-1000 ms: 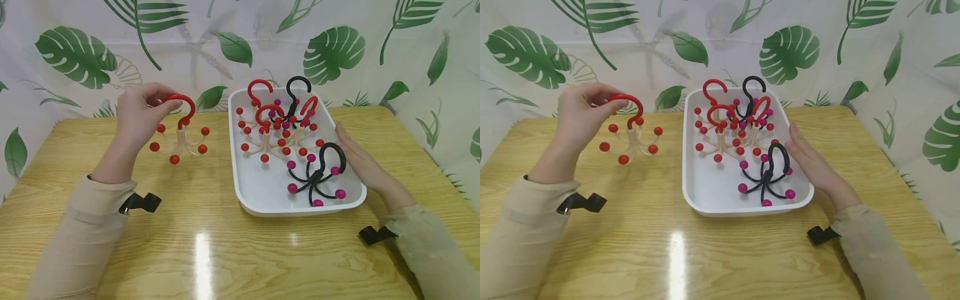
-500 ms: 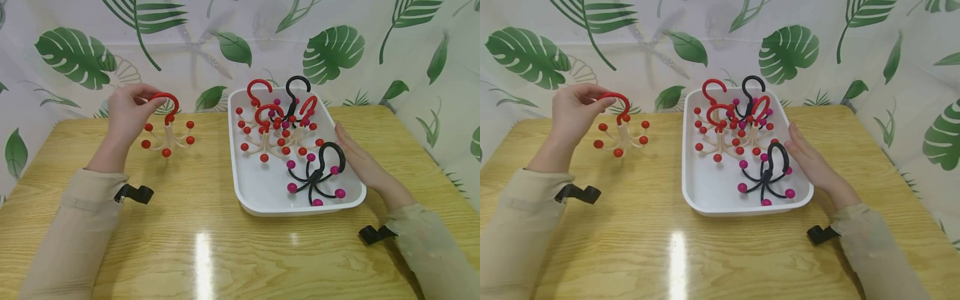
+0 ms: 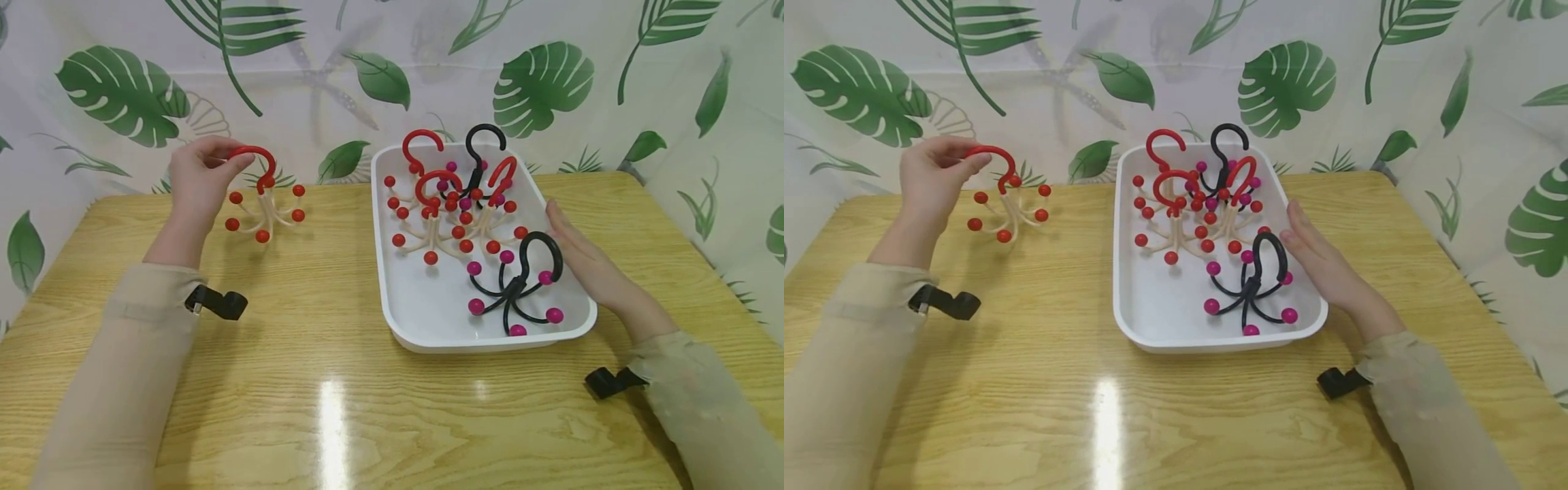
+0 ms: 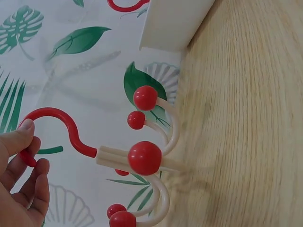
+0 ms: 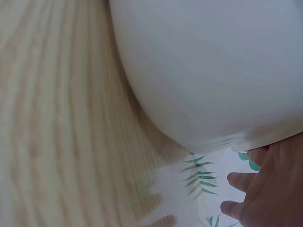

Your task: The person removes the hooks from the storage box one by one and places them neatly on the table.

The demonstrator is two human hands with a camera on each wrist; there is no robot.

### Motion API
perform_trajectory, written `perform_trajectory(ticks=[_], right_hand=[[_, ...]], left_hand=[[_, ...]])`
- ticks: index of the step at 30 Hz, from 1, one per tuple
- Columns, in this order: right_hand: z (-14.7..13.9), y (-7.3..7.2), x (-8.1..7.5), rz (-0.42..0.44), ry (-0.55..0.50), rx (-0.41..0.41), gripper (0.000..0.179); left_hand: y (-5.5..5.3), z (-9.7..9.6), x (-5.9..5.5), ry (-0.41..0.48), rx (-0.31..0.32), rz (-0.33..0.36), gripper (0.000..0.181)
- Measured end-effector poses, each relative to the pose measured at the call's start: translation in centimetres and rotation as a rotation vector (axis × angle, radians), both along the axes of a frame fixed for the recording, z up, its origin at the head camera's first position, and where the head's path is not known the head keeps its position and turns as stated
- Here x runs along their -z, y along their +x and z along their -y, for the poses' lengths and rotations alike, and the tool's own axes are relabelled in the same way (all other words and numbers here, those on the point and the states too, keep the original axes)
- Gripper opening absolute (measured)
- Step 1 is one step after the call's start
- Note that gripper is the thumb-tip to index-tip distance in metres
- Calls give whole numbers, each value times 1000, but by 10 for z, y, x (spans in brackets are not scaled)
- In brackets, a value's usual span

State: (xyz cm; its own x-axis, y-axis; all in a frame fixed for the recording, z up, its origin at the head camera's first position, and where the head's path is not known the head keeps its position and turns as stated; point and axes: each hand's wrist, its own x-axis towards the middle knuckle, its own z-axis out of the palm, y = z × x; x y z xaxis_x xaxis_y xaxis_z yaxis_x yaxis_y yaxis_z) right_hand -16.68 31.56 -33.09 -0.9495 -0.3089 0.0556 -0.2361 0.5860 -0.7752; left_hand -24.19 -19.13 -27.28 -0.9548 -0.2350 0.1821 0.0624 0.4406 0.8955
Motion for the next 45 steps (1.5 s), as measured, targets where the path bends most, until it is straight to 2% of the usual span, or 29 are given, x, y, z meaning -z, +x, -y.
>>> perform_trajectory(ticks=[9, 22, 32, 36, 41, 45], right_hand=[[0, -1, 1, -1, 2, -6, 53], [0, -1, 0, 5, 11, 0, 54], [0, -1, 0, -5, 17, -2, 54], [0, -1, 1, -9, 13, -6, 54], [0, -1, 2, -16, 13, -9, 54], [0, 0, 1, -15, 8, -11, 54]], left_hand=[[-9, 6, 6, 89, -12, -7, 30], [-14, 11, 14, 41, -15, -1, 27], [-16, 11, 16, 24, -28, 16, 33], [-16, 9, 14, 32, -48, -7, 35], [-14, 3, 5, 99, -104, -90, 32], [-9, -7, -4, 147, -95, -136, 30]])
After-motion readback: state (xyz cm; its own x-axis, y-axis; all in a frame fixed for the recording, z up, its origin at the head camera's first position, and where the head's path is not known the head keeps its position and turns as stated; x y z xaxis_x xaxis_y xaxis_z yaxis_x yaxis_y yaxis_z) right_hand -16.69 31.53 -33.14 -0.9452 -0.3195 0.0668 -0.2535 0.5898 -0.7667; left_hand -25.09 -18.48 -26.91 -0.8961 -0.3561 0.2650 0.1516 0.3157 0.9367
